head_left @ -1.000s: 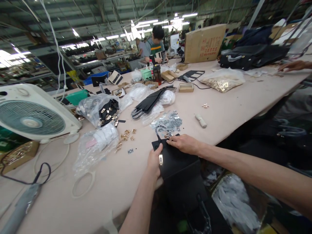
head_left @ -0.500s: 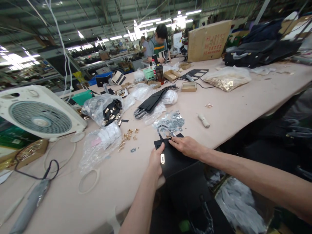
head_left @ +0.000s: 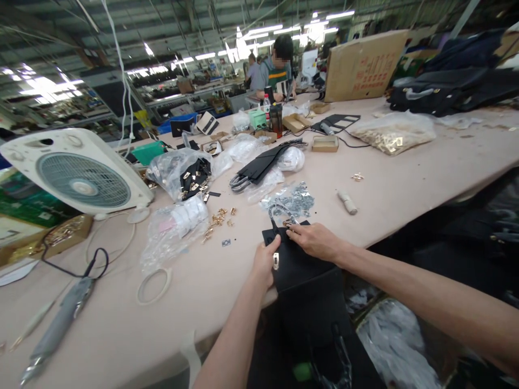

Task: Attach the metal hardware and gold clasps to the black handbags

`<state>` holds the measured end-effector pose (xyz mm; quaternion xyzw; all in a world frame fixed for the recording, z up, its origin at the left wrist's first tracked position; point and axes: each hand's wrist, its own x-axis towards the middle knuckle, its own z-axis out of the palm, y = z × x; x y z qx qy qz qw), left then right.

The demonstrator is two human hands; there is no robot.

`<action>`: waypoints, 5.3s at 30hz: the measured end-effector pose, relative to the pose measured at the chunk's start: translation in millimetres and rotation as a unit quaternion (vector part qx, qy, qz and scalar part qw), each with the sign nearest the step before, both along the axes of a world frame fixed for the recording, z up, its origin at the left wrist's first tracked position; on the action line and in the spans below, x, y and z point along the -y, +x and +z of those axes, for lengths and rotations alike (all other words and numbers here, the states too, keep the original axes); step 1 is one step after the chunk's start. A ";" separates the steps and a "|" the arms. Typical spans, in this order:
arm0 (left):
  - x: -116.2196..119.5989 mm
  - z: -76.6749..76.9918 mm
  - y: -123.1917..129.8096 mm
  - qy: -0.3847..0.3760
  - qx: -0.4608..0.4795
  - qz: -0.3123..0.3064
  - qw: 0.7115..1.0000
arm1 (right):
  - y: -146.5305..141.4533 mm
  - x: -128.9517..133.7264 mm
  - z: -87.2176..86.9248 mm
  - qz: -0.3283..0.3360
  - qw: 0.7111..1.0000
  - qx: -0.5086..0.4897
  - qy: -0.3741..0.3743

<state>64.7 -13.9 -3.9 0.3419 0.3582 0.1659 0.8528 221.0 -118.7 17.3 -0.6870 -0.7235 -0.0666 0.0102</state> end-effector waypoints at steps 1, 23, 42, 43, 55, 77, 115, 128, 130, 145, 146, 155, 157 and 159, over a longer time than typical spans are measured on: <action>-0.2 -0.3 0.0 0.002 -0.003 -0.002 1.000 | 1.4 -0.3 0.5 0.013 1.000 0.011 -0.004; 7.0 -3.7 -15.4 -0.056 0.053 0.011 0.997 | 4.2 21.5 -36.0 -0.009 0.967 -0.151 0.205; 4.5 -6.5 -20.1 -0.117 0.095 0.015 0.988 | -9.5 20.4 -46.8 -0.043 0.894 -0.261 0.362; 4.2 -7.0 -19.9 -0.118 0.094 0.015 0.988 | -9.6 20.7 -46.6 -0.046 0.892 -0.262 0.366; 4.7 -1.3 -18.8 -0.137 0.107 -0.002 0.985 | -14.4 21.0 -51.3 -0.058 0.904 -0.201 0.373; 7.4 0.7 -18.7 -0.074 0.100 0.011 0.992 | -15.5 21.1 -52.9 -0.057 0.901 -0.229 0.363; 10.6 -1.5 -9.8 -0.002 0.041 0.019 0.999 | -0.5 15.4 -34.5 0.020 0.983 -0.057 0.173; 8.1 -4.1 -5.4 0.006 0.030 0.024 0.999 | 7.8 12.1 -29.9 0.067 0.983 -0.003 0.174; 7.8 -2.9 -4.4 0.004 0.032 0.027 0.999 | 5.2 13.2 -33.8 0.052 0.983 -0.004 0.177; 9.9 -2.8 -5.4 0.017 0.027 0.029 0.999 | -15.6 10.0 -31.7 -0.030 0.990 0.028 0.137; 9.9 -2.3 -5.7 0.016 0.027 0.028 0.999 | -15.9 10.3 -32.6 -0.030 0.990 0.030 0.134; 11.0 -4.4 -6.1 0.000 0.034 0.037 0.999 | -17.6 9.4 -24.5 -0.025 0.996 0.050 0.075; 10.8 -4.2 -6.4 0.004 0.032 0.035 0.999 | -18.3 7.4 -21.2 -0.037 0.996 0.039 0.071; 10.6 -3.8 -6.8 0.008 0.031 0.033 0.999 | -19.3 5.5 -18.9 -0.044 0.996 0.030 0.065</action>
